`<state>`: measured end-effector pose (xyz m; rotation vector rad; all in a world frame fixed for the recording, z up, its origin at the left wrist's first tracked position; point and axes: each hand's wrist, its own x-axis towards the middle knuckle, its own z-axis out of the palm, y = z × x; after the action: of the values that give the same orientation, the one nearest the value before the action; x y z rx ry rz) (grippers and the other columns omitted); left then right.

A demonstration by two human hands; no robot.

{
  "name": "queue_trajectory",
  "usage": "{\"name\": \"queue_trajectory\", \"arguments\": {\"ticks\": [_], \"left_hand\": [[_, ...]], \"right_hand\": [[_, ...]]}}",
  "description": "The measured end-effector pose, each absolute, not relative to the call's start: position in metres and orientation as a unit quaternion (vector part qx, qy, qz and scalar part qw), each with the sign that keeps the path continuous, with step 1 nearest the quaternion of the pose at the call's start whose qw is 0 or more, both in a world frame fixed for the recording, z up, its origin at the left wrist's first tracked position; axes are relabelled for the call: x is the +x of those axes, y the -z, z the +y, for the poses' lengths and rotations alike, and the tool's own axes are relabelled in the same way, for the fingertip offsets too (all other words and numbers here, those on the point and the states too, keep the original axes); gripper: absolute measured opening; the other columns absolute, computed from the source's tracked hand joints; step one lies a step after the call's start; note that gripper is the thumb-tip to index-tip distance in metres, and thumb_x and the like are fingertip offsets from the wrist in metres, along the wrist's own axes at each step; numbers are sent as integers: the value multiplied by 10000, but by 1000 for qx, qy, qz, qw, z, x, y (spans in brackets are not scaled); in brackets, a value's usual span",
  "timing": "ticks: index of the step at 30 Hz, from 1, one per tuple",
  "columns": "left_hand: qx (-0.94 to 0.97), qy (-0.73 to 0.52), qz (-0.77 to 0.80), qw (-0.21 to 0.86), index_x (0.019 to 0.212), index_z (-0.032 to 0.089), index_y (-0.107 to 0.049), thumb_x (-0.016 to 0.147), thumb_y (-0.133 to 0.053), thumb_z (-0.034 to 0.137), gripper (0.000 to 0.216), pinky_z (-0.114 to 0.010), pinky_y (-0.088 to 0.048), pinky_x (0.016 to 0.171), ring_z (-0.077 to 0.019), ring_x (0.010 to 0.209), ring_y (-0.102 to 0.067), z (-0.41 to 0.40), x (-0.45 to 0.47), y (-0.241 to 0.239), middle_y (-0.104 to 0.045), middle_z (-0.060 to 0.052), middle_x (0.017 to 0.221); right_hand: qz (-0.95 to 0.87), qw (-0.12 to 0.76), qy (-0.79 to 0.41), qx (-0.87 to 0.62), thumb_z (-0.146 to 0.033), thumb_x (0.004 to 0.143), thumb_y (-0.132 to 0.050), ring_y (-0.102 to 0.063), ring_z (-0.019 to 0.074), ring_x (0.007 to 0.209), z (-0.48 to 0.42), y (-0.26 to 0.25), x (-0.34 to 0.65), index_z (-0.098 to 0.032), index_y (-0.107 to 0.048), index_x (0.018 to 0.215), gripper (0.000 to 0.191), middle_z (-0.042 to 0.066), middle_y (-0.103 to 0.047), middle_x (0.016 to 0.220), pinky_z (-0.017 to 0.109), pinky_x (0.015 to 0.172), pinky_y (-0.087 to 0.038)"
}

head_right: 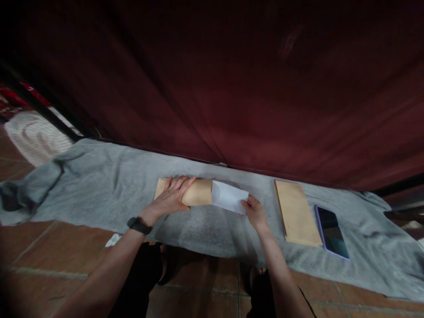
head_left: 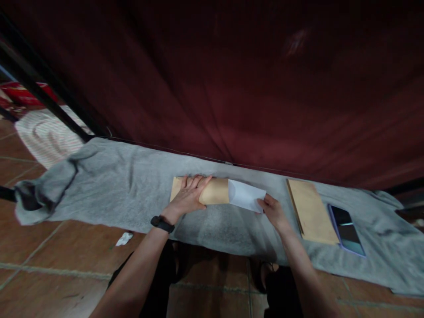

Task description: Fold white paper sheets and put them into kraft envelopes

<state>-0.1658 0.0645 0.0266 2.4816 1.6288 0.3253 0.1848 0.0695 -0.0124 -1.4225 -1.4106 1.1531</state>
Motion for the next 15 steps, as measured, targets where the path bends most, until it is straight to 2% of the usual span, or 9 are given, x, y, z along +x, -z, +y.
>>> {"name": "queue_trajectory", "arguments": {"ticks": [2,8,15], "left_hand": [[830,-111,543,67,1612,284,-83,687,-827,356,1190,-638,-12,1217,-373,1477,-279,65,-164,-27,-385,-151,1526],[835,-119,535,41,1614,267,-106,698,-819,350,1164,-647,-6,1212,-390,1488,-259,66,-162,-24,-389,-158,1537],[863,-136,483,53,1611,294,-135,722,-788,354,1105,-628,-25,1217,-373,1493,-258,64,-143,-24,-388,-145,1538]], "right_hand": [[-539,399,-486,-560,-477,727,-618,-568,177,544,70,12,186,-243,-635,785,243,-10,-645,627,290,503,-480],[-538,385,-493,-565,-443,698,-642,-568,176,534,69,7,189,-240,-645,734,205,-16,-625,597,287,473,-487],[-547,374,-484,-572,-514,701,-621,-479,133,503,66,11,170,-227,-605,661,290,-37,-544,521,248,478,-361]]}}
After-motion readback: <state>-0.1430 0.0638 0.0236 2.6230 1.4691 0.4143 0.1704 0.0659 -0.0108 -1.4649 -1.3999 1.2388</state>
